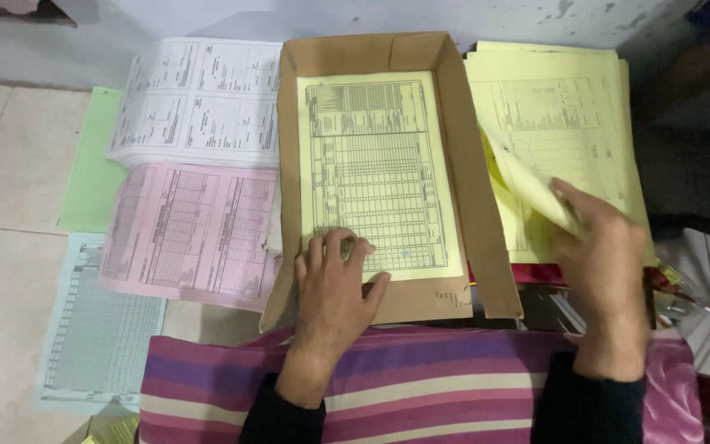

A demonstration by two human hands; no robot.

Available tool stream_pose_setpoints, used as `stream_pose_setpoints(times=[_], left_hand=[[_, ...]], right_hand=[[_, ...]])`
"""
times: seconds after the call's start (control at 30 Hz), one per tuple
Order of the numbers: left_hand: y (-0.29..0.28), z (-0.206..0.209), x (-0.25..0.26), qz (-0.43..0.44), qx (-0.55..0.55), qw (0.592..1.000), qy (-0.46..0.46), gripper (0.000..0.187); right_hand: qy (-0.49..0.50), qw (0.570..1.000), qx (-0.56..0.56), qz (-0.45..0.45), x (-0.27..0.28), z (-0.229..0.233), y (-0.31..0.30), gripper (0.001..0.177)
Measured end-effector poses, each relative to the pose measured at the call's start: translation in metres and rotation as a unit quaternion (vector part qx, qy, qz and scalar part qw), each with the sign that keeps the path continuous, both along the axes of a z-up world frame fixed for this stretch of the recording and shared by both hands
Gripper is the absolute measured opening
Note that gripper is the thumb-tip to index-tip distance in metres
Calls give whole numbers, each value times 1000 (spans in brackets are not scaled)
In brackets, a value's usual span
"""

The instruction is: The person sorts through a stack of yellow printed forms, moving them individually from a cardboard box and placing them onto separate piles or into the box itself.

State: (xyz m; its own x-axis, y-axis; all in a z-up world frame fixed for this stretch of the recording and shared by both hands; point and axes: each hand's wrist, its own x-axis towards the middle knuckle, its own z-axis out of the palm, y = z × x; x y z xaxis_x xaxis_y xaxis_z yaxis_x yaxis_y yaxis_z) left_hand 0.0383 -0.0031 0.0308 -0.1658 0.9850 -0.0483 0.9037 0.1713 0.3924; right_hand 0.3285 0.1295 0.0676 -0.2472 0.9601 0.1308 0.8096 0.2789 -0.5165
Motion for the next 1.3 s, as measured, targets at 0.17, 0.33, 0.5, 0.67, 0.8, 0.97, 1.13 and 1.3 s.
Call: stream_pose_setpoints(times=[0.17, 0.33, 0.5, 0.67, 0.8, 0.97, 1.13, 1.3], left_hand=[[-2, -2, -3, -19, 52, 998, 24, 39], [3, -9, -7, -25, 37, 999, 20, 57], [-3, 15, -3, -11, 169, 985, -27, 63], [-20, 72, 3, 71, 237, 877, -411, 69], [-31, 98, -12, 61, 233, 878, -413, 62], [-33, 78, -23, 114, 121, 926, -338, 38], [-29, 59, -23, 115, 62, 970, -204, 39], [-35, 101, 9, 121, -49, 990, -46, 46]], right_hand=[[-38, 981, 191, -11, 42, -13, 0, 69], [3, 953, 302, -12, 22, -1, -11, 12], [19, 917, 390, 81, -29, 17, -23, 24], [41, 925, 328, 188, -94, 18, -53, 27], [21, 928, 288, 236, -125, 19, -81, 41], [-19, 945, 228, 232, -140, 23, -96, 34], [-89, 963, 93, 236, -134, 14, -88, 39], [-109, 959, -12, 262, -132, 20, -78, 54]])
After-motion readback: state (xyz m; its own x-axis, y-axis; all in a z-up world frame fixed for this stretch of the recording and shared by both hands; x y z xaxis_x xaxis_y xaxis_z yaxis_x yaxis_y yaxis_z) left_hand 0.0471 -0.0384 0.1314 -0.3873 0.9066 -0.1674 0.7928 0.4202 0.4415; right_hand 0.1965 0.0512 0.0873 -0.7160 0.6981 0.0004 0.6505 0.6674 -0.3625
